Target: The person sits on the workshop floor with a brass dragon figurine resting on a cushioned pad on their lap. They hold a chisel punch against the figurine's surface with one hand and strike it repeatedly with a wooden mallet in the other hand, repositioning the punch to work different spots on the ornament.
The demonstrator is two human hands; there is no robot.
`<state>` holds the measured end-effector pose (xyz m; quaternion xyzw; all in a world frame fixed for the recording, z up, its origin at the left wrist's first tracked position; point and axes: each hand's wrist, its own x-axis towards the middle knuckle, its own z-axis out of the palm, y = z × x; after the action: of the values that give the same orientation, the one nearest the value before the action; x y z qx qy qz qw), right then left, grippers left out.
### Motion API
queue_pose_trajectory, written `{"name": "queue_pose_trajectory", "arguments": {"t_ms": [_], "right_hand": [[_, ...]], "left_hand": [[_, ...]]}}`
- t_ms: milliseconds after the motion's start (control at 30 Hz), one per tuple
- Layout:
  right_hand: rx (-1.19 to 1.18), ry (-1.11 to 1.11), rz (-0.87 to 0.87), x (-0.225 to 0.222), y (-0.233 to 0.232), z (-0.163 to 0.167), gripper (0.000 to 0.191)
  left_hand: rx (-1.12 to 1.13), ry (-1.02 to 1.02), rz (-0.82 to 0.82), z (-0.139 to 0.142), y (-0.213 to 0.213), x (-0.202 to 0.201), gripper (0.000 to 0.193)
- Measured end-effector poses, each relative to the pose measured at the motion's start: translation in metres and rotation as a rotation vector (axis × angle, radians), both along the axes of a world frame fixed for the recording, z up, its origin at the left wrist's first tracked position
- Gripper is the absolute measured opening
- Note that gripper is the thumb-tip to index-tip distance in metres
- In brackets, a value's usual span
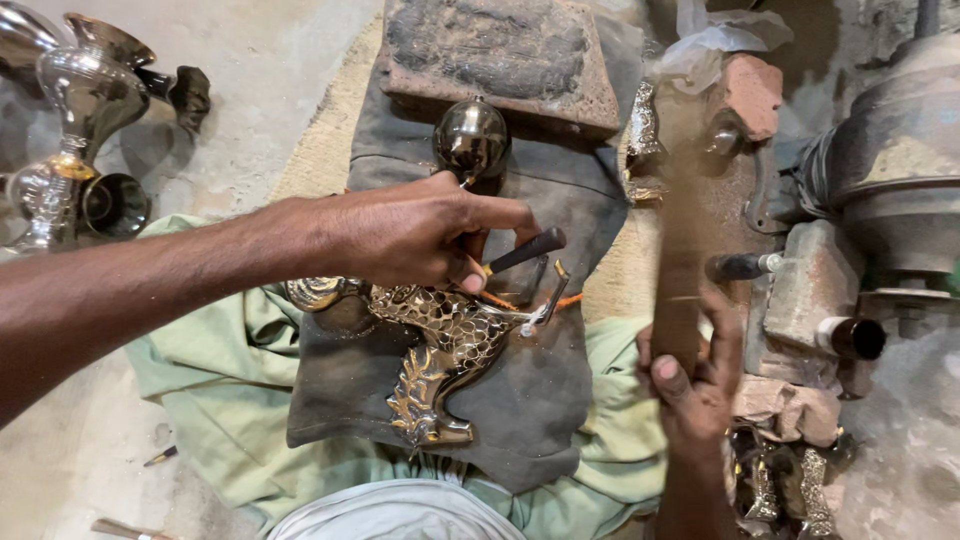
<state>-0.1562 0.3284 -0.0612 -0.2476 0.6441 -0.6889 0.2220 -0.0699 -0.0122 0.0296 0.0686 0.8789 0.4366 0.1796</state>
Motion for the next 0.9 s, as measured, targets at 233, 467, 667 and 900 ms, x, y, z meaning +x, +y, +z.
{"name": "queue_pose_trajectory", "arguments": {"t_ms": [233, 467, 667, 900], "right_hand": [[-0.088, -0.067, -0.062, -0.003, 0.005, -0.009, 0.069], [0.026, 0.057, 0.014, -0.003, 0.006, -0.008, 0.063], [0.150, 0.126, 0.010, -0.004, -0.007, 0.007, 0.068], [0.047, 0.009, 0.032, -0.008, 0.005, -0.008, 0.064]], "left_hand": [[-0.030, -0.044, -0.002, 0.000, -0.002, -0.001, 0.046], [0.057, 0.015, -0.003, -0.001, -0.003, 0.000, 0.045], [0.016, 0.009, -0.007, -0.001, -0.004, 0.000, 0.049], [0.034, 0.024, 0.011, -0.002, -0.006, 0.002, 0.046]]}}
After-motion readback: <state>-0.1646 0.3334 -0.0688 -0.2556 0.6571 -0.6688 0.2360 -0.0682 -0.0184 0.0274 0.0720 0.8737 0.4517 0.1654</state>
